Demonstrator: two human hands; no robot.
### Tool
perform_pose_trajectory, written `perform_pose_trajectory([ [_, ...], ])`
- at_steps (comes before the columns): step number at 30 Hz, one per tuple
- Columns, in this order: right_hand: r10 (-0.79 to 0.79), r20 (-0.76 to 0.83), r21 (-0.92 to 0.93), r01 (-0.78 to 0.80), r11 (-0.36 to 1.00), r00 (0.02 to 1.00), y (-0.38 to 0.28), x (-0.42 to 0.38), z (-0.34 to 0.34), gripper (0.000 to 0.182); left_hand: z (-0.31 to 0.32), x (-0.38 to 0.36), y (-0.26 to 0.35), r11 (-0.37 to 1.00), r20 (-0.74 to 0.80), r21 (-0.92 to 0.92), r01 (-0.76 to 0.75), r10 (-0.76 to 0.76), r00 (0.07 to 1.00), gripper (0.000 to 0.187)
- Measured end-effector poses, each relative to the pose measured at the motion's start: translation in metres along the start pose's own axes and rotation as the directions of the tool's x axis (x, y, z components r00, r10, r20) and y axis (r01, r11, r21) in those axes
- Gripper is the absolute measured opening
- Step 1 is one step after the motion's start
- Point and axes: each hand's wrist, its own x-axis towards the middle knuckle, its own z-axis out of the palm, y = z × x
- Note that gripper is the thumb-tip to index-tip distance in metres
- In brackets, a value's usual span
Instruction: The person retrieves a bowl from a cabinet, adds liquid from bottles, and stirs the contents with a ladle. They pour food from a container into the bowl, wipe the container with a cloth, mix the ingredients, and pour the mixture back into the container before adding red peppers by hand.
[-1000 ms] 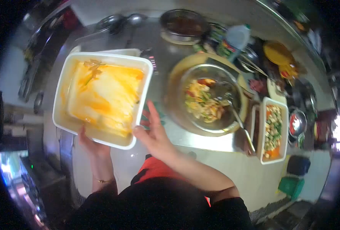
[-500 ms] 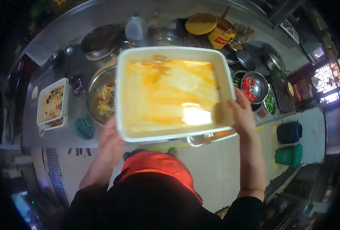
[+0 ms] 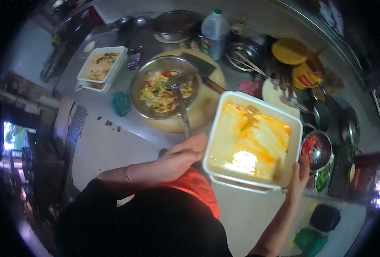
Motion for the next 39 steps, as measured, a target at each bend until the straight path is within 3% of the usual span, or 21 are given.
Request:
perform_pose_trajectory([
  [1, -0.129, -0.068, -0.165, 0.116, 0.979, 0.989, -0.017, -0.003, 0.0, 0.046, -0.004, -0.007, 0.008, 0.996, -0.085, -0.019, -0.091, 0.089, 0.992, 0.057],
  [3, -0.196, -0.192, -0.113, 0.176, 0.978, 0.962, -0.059, -0.015, 0.01, 0.045, -0.015, -0.019, 0.022, 0.962, -0.247, -0.035, -0.269, 0.253, 0.936, 0.062],
  [4, -0.271, -0.172, -0.142, 0.249, 0.958, 0.947, -0.081, -0.024, 0.019, 0.042, -0.034, -0.021, 0.019, 0.907, -0.318, -0.001, -0.422, 0.4, 0.86, 0.05],
  [6, -0.377, -0.155, -0.163, 0.352, 0.922, 0.913, -0.134, -0.053, 0.057, 0.038, -0.083, -0.033, 0.019, 0.903, -0.418, -0.182, -0.389, 0.287, 0.862, 0.035],
  [8, -0.361, 0.049, -0.067, 0.364, 0.929, 0.931, -0.181, -0.097, 0.106, 0.03, -0.117, -0.041, 0.023, 0.832, -0.513, -0.433, -0.348, 0.09, 0.854, 0.011],
  [9, -0.504, 0.187, -0.058, 0.522, 0.851, 0.843, -0.19, -0.108, 0.137, 0.025, -0.136, -0.044, 0.019, 0.833, -0.539, -0.478, -0.28, -0.027, 0.842, 0.011],
  [11, -0.352, 0.542, 0.046, 0.391, 0.919, 0.763, -0.211, -0.124, 0.205, 0.024, -0.17, -0.046, 0.011, 0.801, -0.557, -0.582, -0.14, -0.268, 0.786, 0.012],
  [13, -0.367, 0.642, -0.26, 0.641, 0.722, 0.674, -0.206, -0.118, 0.271, 0.032, -0.191, -0.042, 0.014, 0.797, -0.524, -0.596, -0.098, -0.293, 0.8, 0.015],
  [15, -0.346, 0.613, -0.542, 0.697, 0.47, 0.71, -0.196, -0.111, 0.317, 0.046, -0.216, -0.033, 0.024, 0.819, -0.442, -0.572, -0.055, -0.251, 0.861, 0.017],
  [17, -0.193, 0.543, -0.585, 0.533, 0.611, 0.817, -0.169, -0.103, 0.346, 0.056, -0.234, -0.017, 0.043, 0.813, -0.392, -0.581, 0.045, -0.328, 0.859, 0.032],
  [18, 0.075, 0.524, -0.708, 0.385, 0.593, 0.848, -0.165, -0.094, 0.357, 0.058, -0.243, -0.01, 0.05, 0.789, -0.324, -0.605, 0.108, -0.368, 0.872, 0.036],
  [19, 0.115, 0.512, -0.716, 0.349, 0.605, 0.851, -0.162, -0.087, 0.36, 0.054, -0.251, -0.005, 0.054, 0.763, -0.251, -0.622, 0.176, -0.408, 0.878, 0.04],
  [21, -0.139, 0.546, -0.509, 0.458, 0.729, 0.826, -0.168, -0.084, 0.362, 0.052, -0.26, 0.003, 0.063, 0.762, -0.226, -0.604, 0.232, -0.443, 0.867, 0.046],
  [22, -0.156, 0.472, -0.461, 0.394, 0.795, 0.868, -0.17, -0.088, 0.366, 0.047, -0.261, 0.005, 0.066, 0.779, -0.24, -0.575, 0.249, -0.451, 0.86, 0.046],
  [25, 0.088, 0.559, -0.526, 0.271, 0.806, 0.824, -0.232, -0.099, 0.371, 0.04, -0.261, 0.008, 0.083, 0.788, -0.305, -0.549, 0.278, -0.499, 0.811, 0.045],
  [28, 0.103, 0.592, -0.623, 0.373, 0.687, 0.799, -0.229, -0.113, 0.356, 0.038, -0.269, 0.016, 0.1, 0.798, -0.393, -0.53, 0.287, -0.531, 0.75, 0.045],
  [29, 0.111, 0.607, -0.661, 0.422, 0.621, 0.787, -0.227, -0.112, 0.351, 0.039, -0.275, 0.012, 0.099, 0.817, -0.356, -0.506, 0.275, -0.489, 0.796, 0.044],
  [31, 0.134, 0.556, -0.675, 0.351, 0.649, 0.82, -0.226, -0.103, 0.35, 0.04, -0.285, 0.003, 0.091, 0.856, -0.284, -0.459, 0.237, -0.395, 0.874, 0.042],
  [33, 0.179, 0.479, -0.696, 0.247, 0.675, 0.859, -0.226, -0.093, 0.359, 0.041, -0.274, -0.006, 0.104, 0.853, -0.295, -0.433, 0.293, -0.441, 0.848, 0.036],
  [36, 0.072, 0.531, -0.647, 0.349, 0.678, 0.845, -0.232, -0.1, 0.371, 0.042, -0.259, -0.008, 0.143, 0.871, -0.349, -0.314, 0.377, -0.475, 0.808, 0.031],
  [39, 0.085, 0.562, -0.655, 0.379, 0.654, 0.823, -0.239, -0.105, 0.358, 0.042, -0.294, 0.022, 0.131, 0.809, -0.297, -0.523, 0.268, -0.468, 0.832, 0.031],
])
